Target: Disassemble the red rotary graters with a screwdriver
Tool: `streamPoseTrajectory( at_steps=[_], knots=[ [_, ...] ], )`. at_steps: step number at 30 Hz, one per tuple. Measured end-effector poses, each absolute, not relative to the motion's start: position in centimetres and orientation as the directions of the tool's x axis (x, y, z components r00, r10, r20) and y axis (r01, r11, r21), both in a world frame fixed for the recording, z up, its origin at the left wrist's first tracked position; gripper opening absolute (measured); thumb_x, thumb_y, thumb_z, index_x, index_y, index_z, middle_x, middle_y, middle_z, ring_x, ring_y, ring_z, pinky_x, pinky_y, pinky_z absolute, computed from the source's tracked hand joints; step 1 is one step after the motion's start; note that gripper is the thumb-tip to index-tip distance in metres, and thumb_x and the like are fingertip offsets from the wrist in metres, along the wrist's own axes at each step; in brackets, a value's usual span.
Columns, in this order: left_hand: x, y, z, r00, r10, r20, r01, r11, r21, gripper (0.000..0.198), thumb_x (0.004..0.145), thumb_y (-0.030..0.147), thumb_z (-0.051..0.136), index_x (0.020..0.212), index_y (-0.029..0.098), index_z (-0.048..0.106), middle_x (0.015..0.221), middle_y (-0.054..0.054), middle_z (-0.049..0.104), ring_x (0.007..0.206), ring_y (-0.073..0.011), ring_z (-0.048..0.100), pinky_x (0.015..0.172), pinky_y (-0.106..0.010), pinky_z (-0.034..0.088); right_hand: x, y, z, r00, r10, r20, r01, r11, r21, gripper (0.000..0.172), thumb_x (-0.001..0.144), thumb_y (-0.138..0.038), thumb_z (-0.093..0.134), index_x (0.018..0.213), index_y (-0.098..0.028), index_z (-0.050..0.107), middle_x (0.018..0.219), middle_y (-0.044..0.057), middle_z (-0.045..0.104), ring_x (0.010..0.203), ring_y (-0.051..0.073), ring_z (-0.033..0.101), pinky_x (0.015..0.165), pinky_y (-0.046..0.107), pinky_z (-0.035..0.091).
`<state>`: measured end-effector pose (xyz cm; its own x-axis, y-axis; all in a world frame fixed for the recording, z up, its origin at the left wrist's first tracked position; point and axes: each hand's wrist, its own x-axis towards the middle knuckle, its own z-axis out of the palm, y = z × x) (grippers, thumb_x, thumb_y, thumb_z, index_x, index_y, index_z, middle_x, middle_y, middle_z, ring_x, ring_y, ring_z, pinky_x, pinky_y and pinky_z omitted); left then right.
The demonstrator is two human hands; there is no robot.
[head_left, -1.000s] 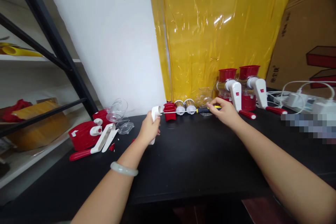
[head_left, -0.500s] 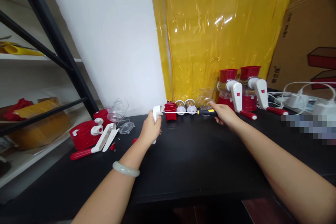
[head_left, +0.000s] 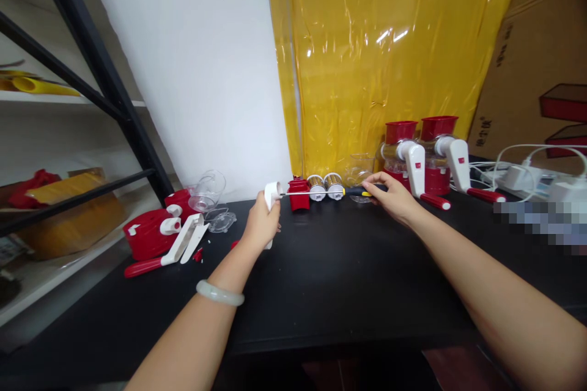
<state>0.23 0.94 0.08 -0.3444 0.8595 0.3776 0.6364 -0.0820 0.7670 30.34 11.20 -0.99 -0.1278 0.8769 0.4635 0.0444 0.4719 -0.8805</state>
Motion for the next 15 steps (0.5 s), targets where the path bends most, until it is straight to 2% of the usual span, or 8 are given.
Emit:
streamPoseTrajectory(
  at_steps=[4, 9, 11, 13, 15],
  knots=[
    [0.34, 0.89, 0.25, -0.348, 0.859, 0.374, 0.628, -0.082, 0.774, 0.014, 0.090, 0.030, 0.049, 0.100, 0.022, 0.044, 0.071, 0.004, 0.055, 0.044, -0.0108, 0.057, 0.041, -0.021, 0.048, 30.37, 11.28, -1.13, -0.111, 0.847, 0.520, -0.011, 0.522, -0.853, 0.041, 0.070, -0.054, 0.077, 0.090, -0.021, 0.062, 0.090, 0.001, 0.063, 0.064, 0.010, 0.051, 0.056, 0.024, 0.042],
    [0.79, 0.75, 0.30, -0.347, 0.864, 0.364, 0.610, -0.087, 0.788, 0.012, 0.090, 0.028, 0.049, 0.098, 0.022, 0.044, 0.071, 0.004, 0.055, 0.043, -0.0111, 0.057, 0.040, -0.022, 0.049, 30.07, 10.99, -0.74, -0.081, 0.864, 0.497, -0.224, 0.471, -0.853, 0.047, 0.062, -0.050, 0.084, 0.093, -0.024, 0.061, 0.084, -0.001, 0.060, 0.065, 0.010, 0.052, 0.058, 0.023, 0.044],
    [0.88, 0.76, 0.21, -0.342, 0.870, 0.356, 0.603, -0.088, 0.793, 0.012, 0.089, 0.028, 0.049, 0.097, 0.022, 0.044, 0.070, 0.004, 0.055, 0.044, -0.0113, 0.058, 0.040, -0.022, 0.049, 29.93, 10.92, -0.49, -0.066, 0.885, 0.460, -0.278, 0.426, -0.861, 0.048, 0.061, -0.055, 0.083, 0.089, -0.023, 0.060, 0.083, -0.001, 0.061, 0.064, 0.011, 0.054, 0.055, 0.024, 0.045],
    [0.89, 0.79, 0.12, -0.337, 0.875, 0.349, 0.607, -0.082, 0.791, 0.013, 0.089, 0.029, 0.050, 0.098, 0.022, 0.044, 0.068, 0.004, 0.055, 0.044, -0.0118, 0.058, 0.040, -0.022, 0.049, 29.89, 10.96, -0.34, -0.060, 0.925, 0.375, -0.262, 0.348, -0.900, 0.049, 0.069, -0.067, 0.072, 0.084, -0.022, 0.059, 0.076, 0.001, 0.061, 0.058, 0.013, 0.054, 0.052, 0.027, 0.046],
    [0.87, 0.81, 0.07, -0.334, 0.875, 0.350, 0.618, -0.078, 0.783, 0.014, 0.089, 0.029, 0.051, 0.100, 0.022, 0.045, 0.067, 0.004, 0.055, 0.044, -0.0124, 0.059, 0.040, -0.021, 0.048, 30.02, 11.03, -0.35, -0.055, 0.959, 0.280, -0.155, 0.268, -0.951, 0.057, 0.078, -0.077, 0.052, 0.078, -0.021, 0.057, 0.063, 0.003, 0.060, 0.048, 0.014, 0.052, 0.048, 0.029, 0.045]
  ],
)
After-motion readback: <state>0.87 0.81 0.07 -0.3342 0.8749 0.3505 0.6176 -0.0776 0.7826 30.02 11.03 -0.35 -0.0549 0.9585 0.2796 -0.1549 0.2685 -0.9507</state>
